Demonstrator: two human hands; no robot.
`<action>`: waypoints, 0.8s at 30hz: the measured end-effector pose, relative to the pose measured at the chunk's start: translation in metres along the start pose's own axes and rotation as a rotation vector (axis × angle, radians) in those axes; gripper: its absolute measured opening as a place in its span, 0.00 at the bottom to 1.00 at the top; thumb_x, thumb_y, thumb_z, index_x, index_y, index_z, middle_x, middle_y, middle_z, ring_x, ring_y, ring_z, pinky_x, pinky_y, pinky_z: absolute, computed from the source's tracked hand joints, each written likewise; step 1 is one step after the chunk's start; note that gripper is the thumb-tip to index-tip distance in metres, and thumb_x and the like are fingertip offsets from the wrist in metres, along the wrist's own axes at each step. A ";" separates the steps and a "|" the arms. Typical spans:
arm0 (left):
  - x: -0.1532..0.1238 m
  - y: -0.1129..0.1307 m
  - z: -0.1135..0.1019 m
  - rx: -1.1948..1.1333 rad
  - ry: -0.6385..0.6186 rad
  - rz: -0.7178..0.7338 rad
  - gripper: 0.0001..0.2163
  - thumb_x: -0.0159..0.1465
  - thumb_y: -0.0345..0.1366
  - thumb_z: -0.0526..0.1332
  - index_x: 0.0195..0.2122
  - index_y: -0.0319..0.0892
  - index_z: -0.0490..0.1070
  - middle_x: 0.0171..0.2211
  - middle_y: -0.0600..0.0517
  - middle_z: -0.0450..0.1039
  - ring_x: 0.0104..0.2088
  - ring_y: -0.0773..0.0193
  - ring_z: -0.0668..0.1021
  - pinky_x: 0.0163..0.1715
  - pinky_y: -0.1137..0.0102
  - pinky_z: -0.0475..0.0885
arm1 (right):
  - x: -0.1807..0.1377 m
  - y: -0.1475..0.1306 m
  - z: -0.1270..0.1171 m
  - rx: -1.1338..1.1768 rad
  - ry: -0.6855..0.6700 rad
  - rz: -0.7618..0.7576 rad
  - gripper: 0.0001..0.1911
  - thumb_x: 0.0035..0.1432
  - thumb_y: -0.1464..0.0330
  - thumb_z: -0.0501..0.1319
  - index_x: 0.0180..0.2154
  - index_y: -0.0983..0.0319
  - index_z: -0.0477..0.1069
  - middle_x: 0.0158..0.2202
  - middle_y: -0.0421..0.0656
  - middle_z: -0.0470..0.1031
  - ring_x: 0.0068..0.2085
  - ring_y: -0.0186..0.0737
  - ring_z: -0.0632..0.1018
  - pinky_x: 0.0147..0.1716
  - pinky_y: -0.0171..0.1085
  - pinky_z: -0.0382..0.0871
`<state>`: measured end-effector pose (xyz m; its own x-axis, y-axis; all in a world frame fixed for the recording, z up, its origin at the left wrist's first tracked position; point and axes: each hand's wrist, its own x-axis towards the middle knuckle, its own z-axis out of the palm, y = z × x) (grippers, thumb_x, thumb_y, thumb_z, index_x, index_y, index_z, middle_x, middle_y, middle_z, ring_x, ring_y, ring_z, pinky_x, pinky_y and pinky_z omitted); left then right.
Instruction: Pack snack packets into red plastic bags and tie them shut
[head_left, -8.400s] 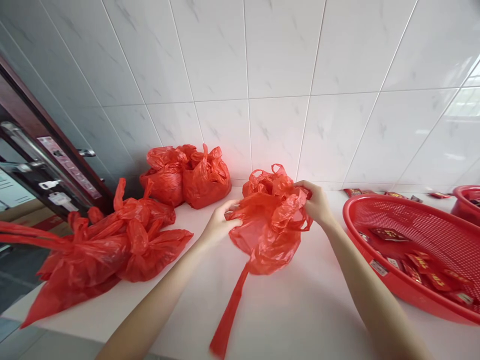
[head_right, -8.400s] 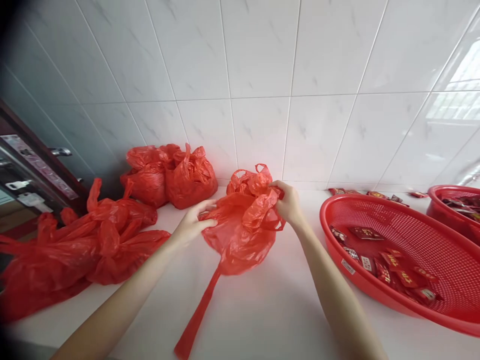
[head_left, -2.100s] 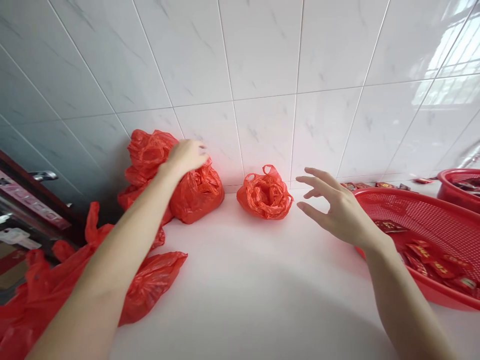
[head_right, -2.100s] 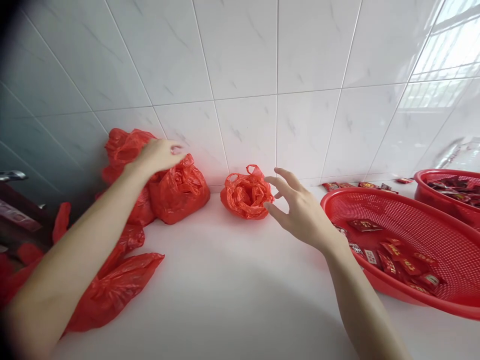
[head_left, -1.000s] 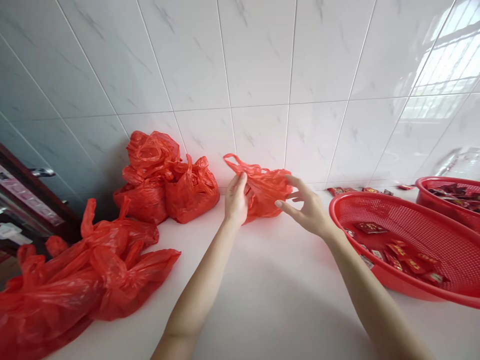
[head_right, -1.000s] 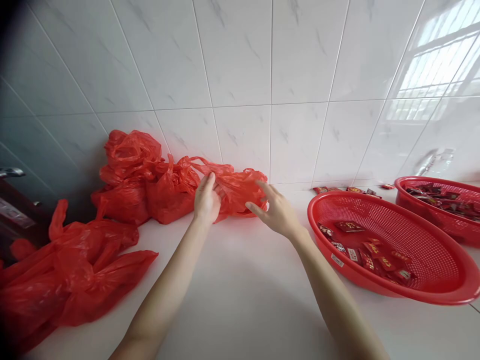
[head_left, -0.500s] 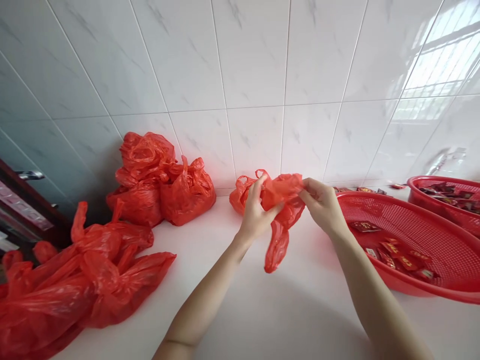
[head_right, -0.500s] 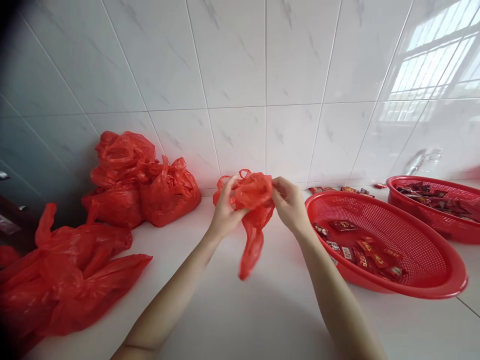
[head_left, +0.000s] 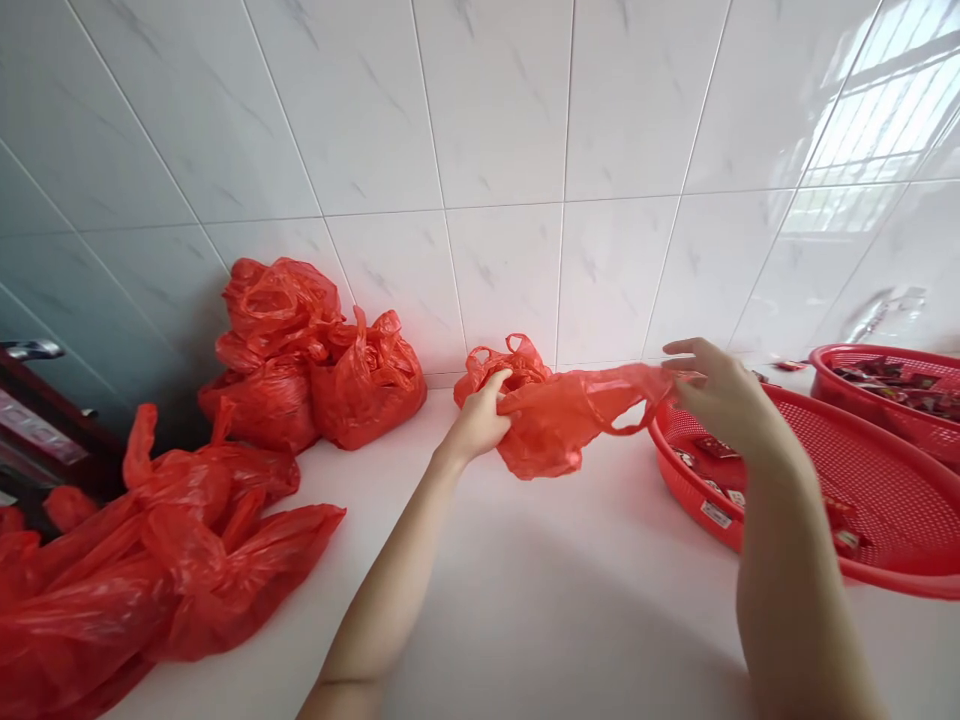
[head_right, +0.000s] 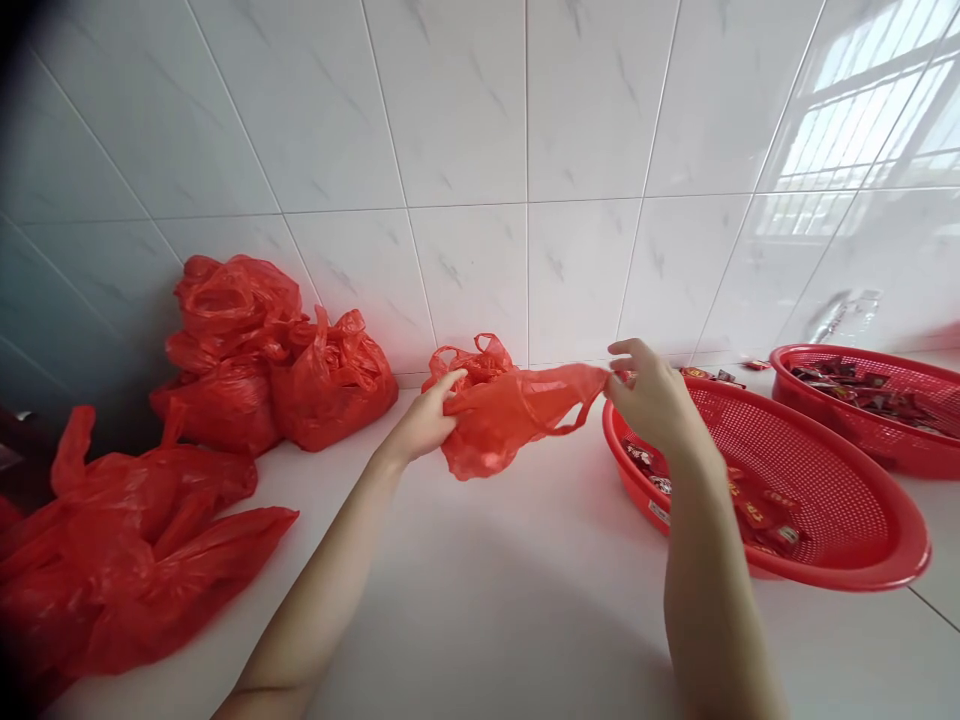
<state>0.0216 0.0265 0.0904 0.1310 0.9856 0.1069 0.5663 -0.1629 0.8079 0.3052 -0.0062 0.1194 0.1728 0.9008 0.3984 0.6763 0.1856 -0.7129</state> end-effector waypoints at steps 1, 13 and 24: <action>0.000 0.000 -0.001 0.018 -0.026 0.016 0.35 0.60 0.24 0.60 0.69 0.43 0.56 0.57 0.43 0.73 0.56 0.53 0.76 0.53 0.62 0.74 | -0.004 0.002 -0.008 -0.115 -0.082 -0.055 0.31 0.55 0.63 0.62 0.60 0.58 0.66 0.55 0.54 0.76 0.48 0.57 0.81 0.39 0.50 0.79; -0.001 0.002 0.030 0.171 -0.364 0.142 0.27 0.57 0.35 0.67 0.58 0.44 0.68 0.52 0.45 0.75 0.51 0.47 0.78 0.49 0.57 0.75 | -0.035 -0.057 0.059 -0.490 -0.710 -0.350 0.46 0.58 0.74 0.60 0.72 0.49 0.43 0.75 0.52 0.39 0.59 0.57 0.75 0.50 0.46 0.71; 0.006 -0.018 0.024 0.224 -0.376 0.163 0.22 0.50 0.23 0.59 0.47 0.45 0.69 0.56 0.46 0.65 0.48 0.56 0.77 0.41 0.66 0.76 | 0.010 -0.007 0.089 -0.470 -0.539 -0.064 0.35 0.53 0.83 0.50 0.63 0.64 0.63 0.50 0.55 0.77 0.47 0.50 0.78 0.36 0.37 0.67</action>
<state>0.0320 0.0347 0.0623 0.4952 0.8683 -0.0294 0.6706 -0.3605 0.6483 0.2390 0.0365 0.0770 -0.1733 0.9849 0.0041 0.9309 0.1652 -0.3257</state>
